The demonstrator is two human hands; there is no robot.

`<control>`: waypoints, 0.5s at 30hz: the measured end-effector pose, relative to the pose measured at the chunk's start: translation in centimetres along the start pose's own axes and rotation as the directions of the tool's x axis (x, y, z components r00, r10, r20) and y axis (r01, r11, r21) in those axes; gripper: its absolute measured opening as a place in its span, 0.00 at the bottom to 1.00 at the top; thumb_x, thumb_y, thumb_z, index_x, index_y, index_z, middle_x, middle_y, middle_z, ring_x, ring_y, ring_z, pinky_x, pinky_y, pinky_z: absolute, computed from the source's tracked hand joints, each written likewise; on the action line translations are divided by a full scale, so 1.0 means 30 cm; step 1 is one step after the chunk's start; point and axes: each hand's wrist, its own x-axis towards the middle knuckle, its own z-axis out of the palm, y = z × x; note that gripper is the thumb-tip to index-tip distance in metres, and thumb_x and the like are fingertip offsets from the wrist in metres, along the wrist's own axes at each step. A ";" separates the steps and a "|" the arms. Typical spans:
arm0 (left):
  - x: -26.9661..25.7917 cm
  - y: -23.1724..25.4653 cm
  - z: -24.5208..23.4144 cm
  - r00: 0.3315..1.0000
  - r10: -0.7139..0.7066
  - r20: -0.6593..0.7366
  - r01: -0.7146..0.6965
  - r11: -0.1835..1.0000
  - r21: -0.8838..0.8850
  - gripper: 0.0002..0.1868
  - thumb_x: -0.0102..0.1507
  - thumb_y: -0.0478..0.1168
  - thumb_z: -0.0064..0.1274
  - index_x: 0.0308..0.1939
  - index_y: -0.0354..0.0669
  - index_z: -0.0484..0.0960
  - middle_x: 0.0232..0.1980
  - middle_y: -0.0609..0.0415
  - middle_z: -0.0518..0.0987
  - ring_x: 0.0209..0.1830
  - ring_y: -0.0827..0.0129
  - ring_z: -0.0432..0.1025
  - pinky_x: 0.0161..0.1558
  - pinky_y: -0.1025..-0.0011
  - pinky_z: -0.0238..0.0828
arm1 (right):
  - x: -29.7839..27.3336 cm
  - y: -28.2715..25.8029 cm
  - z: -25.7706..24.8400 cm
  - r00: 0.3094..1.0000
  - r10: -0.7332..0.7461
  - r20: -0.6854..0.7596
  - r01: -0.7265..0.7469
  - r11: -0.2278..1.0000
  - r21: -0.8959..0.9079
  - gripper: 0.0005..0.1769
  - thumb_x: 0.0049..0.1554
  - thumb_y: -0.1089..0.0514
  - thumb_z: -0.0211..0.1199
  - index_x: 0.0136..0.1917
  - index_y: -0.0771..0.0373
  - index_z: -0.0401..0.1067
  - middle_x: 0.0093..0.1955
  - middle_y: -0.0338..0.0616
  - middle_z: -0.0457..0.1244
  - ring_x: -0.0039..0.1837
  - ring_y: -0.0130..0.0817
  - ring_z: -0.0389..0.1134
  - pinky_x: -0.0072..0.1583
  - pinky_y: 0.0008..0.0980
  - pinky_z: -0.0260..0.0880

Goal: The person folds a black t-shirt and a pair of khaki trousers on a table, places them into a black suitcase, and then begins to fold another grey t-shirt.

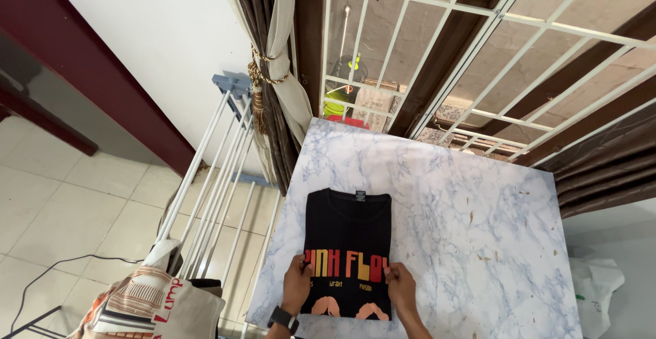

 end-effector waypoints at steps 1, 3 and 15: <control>-0.014 -0.013 -0.001 1.000 -0.007 -0.014 0.007 1.000 -0.014 0.20 0.66 0.38 0.50 0.62 0.39 0.74 0.43 0.50 0.85 0.40 0.66 0.79 0.44 0.68 0.75 | 0.008 0.014 0.001 1.000 -0.020 0.002 0.020 0.999 0.042 0.17 0.63 0.52 0.58 0.55 0.68 0.76 0.42 0.47 0.70 0.42 0.32 0.65 0.48 0.32 0.67; -0.032 -0.025 -0.003 0.999 -0.008 -0.039 0.008 1.000 0.000 0.20 0.66 0.39 0.51 0.61 0.39 0.74 0.43 0.50 0.85 0.40 0.65 0.79 0.45 0.67 0.75 | 0.017 0.026 -0.005 0.998 -0.059 0.001 0.059 0.990 0.127 0.17 0.62 0.54 0.59 0.56 0.69 0.77 0.41 0.48 0.70 0.42 0.32 0.64 0.48 0.32 0.67; -0.134 -0.086 -0.052 0.979 -0.172 0.106 0.177 0.984 -0.031 0.17 0.67 0.35 0.51 0.61 0.40 0.76 0.38 0.48 0.79 0.37 0.65 0.73 0.42 0.67 0.71 | -0.057 0.037 -0.075 0.976 0.126 0.181 -0.139 0.988 0.065 0.18 0.66 0.54 0.55 0.59 0.68 0.77 0.50 0.53 0.72 0.51 0.41 0.68 0.54 0.37 0.68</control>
